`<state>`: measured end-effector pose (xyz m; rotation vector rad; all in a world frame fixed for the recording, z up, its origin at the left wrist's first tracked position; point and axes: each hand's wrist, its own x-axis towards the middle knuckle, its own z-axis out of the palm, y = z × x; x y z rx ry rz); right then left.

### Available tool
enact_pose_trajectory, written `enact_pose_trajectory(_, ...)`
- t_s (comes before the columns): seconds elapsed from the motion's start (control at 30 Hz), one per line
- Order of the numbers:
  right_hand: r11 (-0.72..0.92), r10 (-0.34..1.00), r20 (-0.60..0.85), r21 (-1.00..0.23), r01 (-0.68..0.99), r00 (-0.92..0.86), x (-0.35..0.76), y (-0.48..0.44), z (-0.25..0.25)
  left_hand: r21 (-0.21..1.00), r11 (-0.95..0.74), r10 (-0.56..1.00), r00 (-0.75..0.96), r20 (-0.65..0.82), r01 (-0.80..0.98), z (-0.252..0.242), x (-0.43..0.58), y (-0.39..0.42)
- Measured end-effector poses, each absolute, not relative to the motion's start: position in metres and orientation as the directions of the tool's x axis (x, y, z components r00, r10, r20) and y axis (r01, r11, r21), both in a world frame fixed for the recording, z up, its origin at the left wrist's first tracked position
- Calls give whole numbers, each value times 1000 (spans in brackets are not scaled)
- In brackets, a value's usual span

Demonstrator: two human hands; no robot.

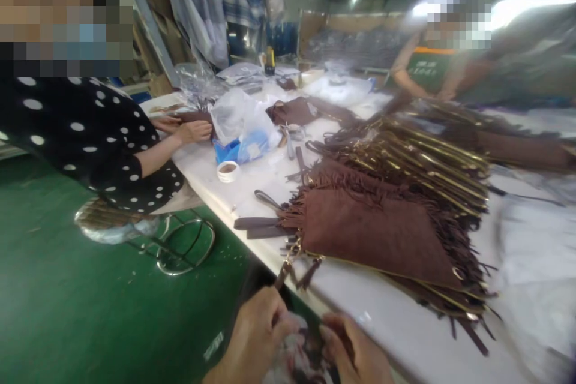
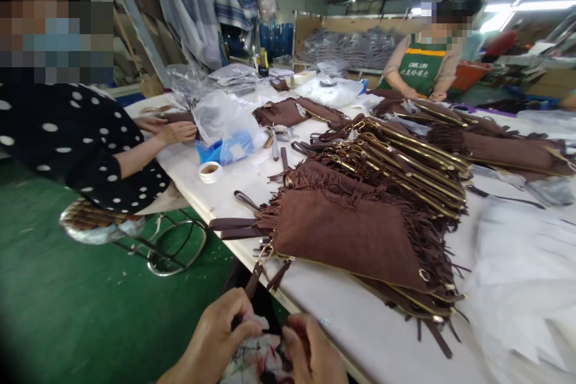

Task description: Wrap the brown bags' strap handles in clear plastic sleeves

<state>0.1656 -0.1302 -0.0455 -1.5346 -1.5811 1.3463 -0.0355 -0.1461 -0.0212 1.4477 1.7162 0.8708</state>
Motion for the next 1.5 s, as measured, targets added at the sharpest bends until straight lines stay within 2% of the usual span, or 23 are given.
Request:
enact_pose_trajectory(0.17,-39,985,-140,-757,653,-104,158,-90,-14,739,49,999,-39,-31,672,-29,-48,-143)
enact_pose_trajectory(0.23,-16,983,-137,-717,697,-118,143,-74,-6,713,43,999,-26,-35,700,-32,-52,-139)
enact_pose_trajectory(0.33,-22,987,-126,-719,694,-99,122,-57,1,719,38,999,-5,-48,694,-37,-55,-133)
enact_pose_trajectory(0.43,-70,984,-156,-768,637,-80,114,-50,3,747,67,997,-7,-83,661,-41,-56,-127)
enact_pose_trajectory(0.53,-128,960,-241,-830,544,-142,117,-53,4,765,119,990,-15,-142,633,-46,-57,-123)
enact_pose_trajectory(0.63,-290,900,-358,-918,271,-249,120,-61,5,767,154,980,6,-201,623,-46,-58,-120)
enact_pose_trajectory(0.7,-406,869,-408,-911,69,-280,120,-64,6,767,163,976,15,-219,620,-45,-59,-119)
enact_pose_trajectory(0.77,-456,859,-432,-889,-27,-274,119,-67,6,766,171,974,13,-227,620,-44,-60,-118)
enact_pose_trajectory(1.03,-494,851,-449,-861,-120,-273,110,-68,-2,752,201,959,31,-282,628,-34,-55,-114)
enact_pose_trajectory(1.5,-474,858,-450,-880,-42,-248,109,-69,-3,791,138,968,86,-234,597,-26,-50,-113)
